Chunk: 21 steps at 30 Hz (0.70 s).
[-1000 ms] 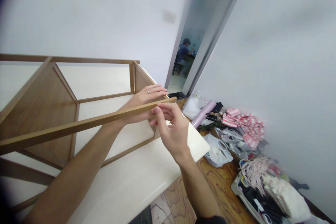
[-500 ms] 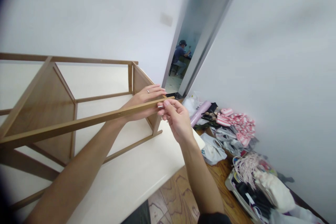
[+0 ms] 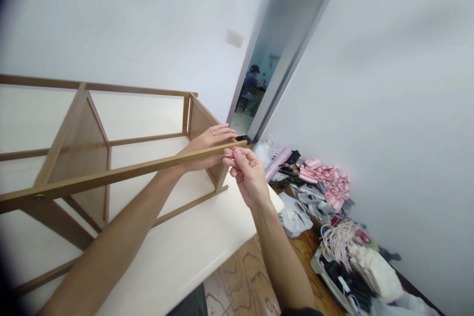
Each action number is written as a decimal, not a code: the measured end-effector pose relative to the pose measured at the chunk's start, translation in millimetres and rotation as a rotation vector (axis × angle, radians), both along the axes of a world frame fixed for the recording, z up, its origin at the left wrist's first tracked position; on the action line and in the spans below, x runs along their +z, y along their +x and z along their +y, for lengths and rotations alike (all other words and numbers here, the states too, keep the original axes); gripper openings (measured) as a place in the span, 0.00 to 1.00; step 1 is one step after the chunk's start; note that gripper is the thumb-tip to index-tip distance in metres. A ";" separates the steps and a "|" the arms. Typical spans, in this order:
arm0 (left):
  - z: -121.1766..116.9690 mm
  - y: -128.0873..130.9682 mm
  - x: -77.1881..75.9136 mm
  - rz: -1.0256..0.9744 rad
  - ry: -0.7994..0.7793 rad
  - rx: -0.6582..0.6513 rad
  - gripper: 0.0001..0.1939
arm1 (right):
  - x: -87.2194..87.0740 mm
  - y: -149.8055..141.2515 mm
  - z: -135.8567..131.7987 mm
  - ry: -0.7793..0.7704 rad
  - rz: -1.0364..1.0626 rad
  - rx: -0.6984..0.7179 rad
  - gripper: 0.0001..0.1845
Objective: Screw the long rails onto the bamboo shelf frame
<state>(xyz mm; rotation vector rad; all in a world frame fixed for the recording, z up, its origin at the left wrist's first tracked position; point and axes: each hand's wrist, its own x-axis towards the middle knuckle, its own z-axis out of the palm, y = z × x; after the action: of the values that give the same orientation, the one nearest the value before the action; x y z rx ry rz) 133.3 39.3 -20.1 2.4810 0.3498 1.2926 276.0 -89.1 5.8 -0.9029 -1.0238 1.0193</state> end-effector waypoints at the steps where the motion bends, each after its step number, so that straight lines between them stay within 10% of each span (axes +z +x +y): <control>1: -0.1 -0.1 0.2 0.006 -0.002 0.002 0.24 | 2.4 -1.7 -6.1 0.007 -0.013 0.005 0.21; 8: -6.3 1.1 1.5 -0.041 0.019 0.036 0.24 | -1.2 24.8 -25.2 0.079 -0.243 -0.188 0.14; 21: -32.2 -2.3 -13.6 -0.082 -0.116 0.152 0.34 | -135.0 94.6 39.9 -0.236 -0.854 -0.335 0.21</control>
<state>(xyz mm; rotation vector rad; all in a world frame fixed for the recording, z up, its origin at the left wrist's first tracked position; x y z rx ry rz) 131.1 7.1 -33.7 2.3352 0.5856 1.3862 370.7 -49.2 -129.2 -1.7182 -1.3928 0.4539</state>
